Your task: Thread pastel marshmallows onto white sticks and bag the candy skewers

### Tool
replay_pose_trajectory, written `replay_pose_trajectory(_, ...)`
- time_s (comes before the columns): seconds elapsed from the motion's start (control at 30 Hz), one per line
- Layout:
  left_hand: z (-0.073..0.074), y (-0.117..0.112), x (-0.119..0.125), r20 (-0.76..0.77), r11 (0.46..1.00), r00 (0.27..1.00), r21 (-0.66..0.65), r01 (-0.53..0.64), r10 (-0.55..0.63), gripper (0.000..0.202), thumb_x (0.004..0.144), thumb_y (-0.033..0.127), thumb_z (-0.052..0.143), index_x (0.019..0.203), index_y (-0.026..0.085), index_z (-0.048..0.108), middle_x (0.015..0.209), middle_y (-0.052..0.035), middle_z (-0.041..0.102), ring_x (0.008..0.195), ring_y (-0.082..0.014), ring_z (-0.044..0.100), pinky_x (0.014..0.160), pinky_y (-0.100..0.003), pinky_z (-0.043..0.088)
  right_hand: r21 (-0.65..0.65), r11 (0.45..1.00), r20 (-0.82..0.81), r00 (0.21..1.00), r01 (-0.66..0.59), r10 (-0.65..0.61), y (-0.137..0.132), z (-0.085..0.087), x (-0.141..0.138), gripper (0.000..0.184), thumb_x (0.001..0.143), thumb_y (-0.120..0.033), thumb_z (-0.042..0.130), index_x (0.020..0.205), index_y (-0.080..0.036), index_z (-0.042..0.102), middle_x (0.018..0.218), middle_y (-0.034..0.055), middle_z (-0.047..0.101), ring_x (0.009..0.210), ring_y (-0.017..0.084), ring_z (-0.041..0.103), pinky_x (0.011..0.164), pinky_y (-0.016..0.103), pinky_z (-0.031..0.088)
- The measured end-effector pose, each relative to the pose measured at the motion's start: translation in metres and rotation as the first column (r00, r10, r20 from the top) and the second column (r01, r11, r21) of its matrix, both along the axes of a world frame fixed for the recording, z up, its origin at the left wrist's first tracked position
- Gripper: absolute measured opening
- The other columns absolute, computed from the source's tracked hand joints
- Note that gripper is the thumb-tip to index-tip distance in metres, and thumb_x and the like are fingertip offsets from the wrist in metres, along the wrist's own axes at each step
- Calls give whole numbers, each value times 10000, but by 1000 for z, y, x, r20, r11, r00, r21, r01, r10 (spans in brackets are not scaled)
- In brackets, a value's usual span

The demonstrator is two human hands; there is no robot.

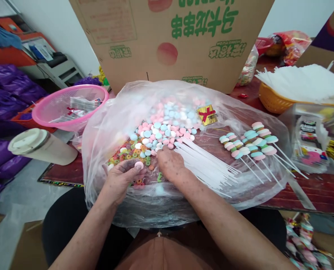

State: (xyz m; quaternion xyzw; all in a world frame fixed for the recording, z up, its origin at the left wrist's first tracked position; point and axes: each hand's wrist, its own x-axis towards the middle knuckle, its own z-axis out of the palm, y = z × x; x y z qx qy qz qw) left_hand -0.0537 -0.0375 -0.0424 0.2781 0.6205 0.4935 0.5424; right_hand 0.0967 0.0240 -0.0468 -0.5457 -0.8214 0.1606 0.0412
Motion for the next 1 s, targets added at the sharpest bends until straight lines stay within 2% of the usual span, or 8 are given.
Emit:
replay_pose_trajectory(0.1, -1, -8, 0, 31, 1000, 999, 10, -17, 16, 302, 572, 317, 768, 776, 147, 624, 637, -15, 650, 556, -158, 624, 456, -251, 507, -13, 1000, -17, 1000, -1, 1, 2, 4, 0, 229, 867, -257, 442, 784, -145, 624, 814, 73, 626, 708, 159, 571, 566, 237, 353)
replay_pose_trajectory(0.2, 0, -11, 5, 37, 999, 999, 37, -13, 11, 298, 602, 332, 750, 803, 151, 626, 606, -11, 643, 517, -152, 605, 419, -237, 484, 0, 998, -262, 964, -56, 54, -16, 17, 10, 280, 889, -344, 431, 761, -165, 606, 699, 13, 601, 655, 123, 542, 562, 207, 372)
replay_pose_trajectory(0.33, 11, -11, 18, 113, 988, 992, 150, 46, -63, 180, 667, 280, 696, 773, 142, 649, 673, -23, 664, 568, -123, 604, 544, -227, 504, 192, 981, -596, 789, -40, 149, -47, 18, 7, 202, 887, -271, 448, 885, -165, 619, 819, 43, 643, 779, 142, 567, 702, 236, 429)
replay_pose_trajectory(0.47, 19, -17, 22, 167, 974, 969, 163, 157, -184, 167, 700, 280, 672, 791, 139, 670, 785, -48, 677, 685, -141, 620, 668, -258, 516, 234, 972, -629, 767, 36, 123, -58, 5, -1, 184, 871, -213, 455, 937, -175, 623, 864, 58, 665, 813, 157, 590, 744, 264, 456)
replay_pose_trajectory(0.57, 16, -21, 21, 191, 974, 963, 154, 164, -192, 230, 635, 270, 739, 811, 142, 663, 768, -38, 670, 696, -138, 615, 660, -255, 517, 227, 974, -614, 777, 4, 140, -59, 6, 2, 211, 834, -152, 449, 944, -169, 628, 879, 72, 667, 830, 176, 599, 754, 297, 475)
replay_pose_trajectory(0.77, 9, -19, 22, 147, 998, 988, 51, 43, -50, 275, 586, 262, 755, 803, 143, 636, 676, -16, 673, 573, -130, 622, 552, -235, 499, 110, 986, -539, 826, -125, 165, -74, 23, 37, 418, 879, -189, 385, 1292, -202, 448, 1194, 84, 593, 1072, 184, 559, 874, 331, 467)
replay_pose_trajectory(0.9, 6, -19, 27, 78, 994, 997, 106, -4, -5, 223, 594, 196, 711, 798, 156, 631, 672, 5, 674, 566, -114, 612, 565, -225, 497, 106, 991, -236, 966, -85, 108, -87, 21, 42, 403, 861, -132, 347, 1207, -193, 543, 1015, 82, 682, 860, 195, 652, 716, 300, 512)
replay_pose_trajectory(1.0, -1, -21, 30, -14, 987, 1000, 163, 15, -13, 196, 622, 195, 681, 811, 162, 642, 713, -4, 683, 620, -125, 617, 603, -238, 507, 99, 995, 22, 999, -35, 33, -91, 22, 34, 431, 837, -122, 388, 1232, -227, 525, 968, 78, 695, 734, 202, 668, 580, 277, 494)
